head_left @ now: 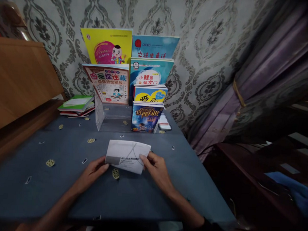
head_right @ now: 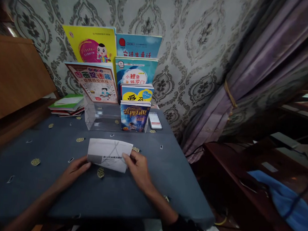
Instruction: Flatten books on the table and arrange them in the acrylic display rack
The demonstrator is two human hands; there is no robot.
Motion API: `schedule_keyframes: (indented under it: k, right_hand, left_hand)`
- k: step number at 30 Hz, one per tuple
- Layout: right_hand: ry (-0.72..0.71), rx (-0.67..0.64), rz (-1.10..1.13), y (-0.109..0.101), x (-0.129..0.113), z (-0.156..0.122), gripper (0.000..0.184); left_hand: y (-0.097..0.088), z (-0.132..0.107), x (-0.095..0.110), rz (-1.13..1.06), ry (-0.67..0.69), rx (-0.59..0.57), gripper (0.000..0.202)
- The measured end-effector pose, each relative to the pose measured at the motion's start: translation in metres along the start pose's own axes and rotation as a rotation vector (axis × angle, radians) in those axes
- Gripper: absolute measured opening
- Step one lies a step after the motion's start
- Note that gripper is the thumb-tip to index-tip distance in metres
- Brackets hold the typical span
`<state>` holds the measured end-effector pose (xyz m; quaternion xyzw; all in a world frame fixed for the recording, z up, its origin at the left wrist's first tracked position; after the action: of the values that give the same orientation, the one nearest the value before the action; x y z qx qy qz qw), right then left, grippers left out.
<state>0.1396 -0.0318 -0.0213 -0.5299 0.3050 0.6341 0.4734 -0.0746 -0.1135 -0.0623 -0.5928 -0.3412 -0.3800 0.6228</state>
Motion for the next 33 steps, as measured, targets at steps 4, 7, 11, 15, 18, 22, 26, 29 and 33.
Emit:
schedule_keyframes:
  k: [4,7,11,15,18,22,26,29,33]
  right_hand:
    - [-0.008,0.009,0.047,-0.002,-0.014,0.017,0.037]
    - [-0.077,0.042,0.067,-0.007,-0.032,0.031,0.035]
    - [-0.082,0.029,0.165,-0.006,-0.027,0.053,0.033]
    - [0.020,-0.002,0.126,0.004,0.019,0.067,0.027]
    - [0.013,-0.014,-0.222,0.011,0.047,0.064,0.010]
    - [-0.077,-0.034,-0.573,0.020,0.057,0.053,0.029]
    - [-0.139,-0.069,-0.675,0.027,0.051,0.043,0.034]
    - [-0.183,-0.102,-0.742,0.033,0.044,0.036,0.029]
    - [-0.253,-0.164,-0.767,0.042,0.038,0.029,0.022]
  left_hand:
    - [-0.007,0.009,0.024,-0.006,0.019,0.099,0.044]
    - [-0.018,0.012,0.038,-0.023,0.010,0.188,0.045]
    - [-0.021,0.018,0.038,-0.195,-0.030,0.215,0.055]
    - [-0.005,0.024,0.006,-0.237,-0.160,0.123,0.065]
    - [-0.002,0.022,-0.017,-0.012,-0.161,0.124,0.060]
    - [-0.016,0.019,-0.022,0.401,-0.037,0.248,0.050]
    - [-0.009,0.025,-0.020,0.682,0.042,0.180,0.047]
    - [-0.003,0.033,-0.026,0.849,0.020,0.125,0.051]
    - [0.002,0.043,-0.026,0.958,0.069,0.118,0.051]
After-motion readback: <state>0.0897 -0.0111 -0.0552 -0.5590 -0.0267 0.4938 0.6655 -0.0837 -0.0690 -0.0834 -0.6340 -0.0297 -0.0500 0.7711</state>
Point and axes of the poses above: each hand's wrist, its own z-axis towards the middle knuckle, its own y-axis out of the palm, x = y × z, the point moved 10 cm from there along z, towards the middle knuckle, and after that the axes turned 5 degrees about z, right-handed, at the moved point
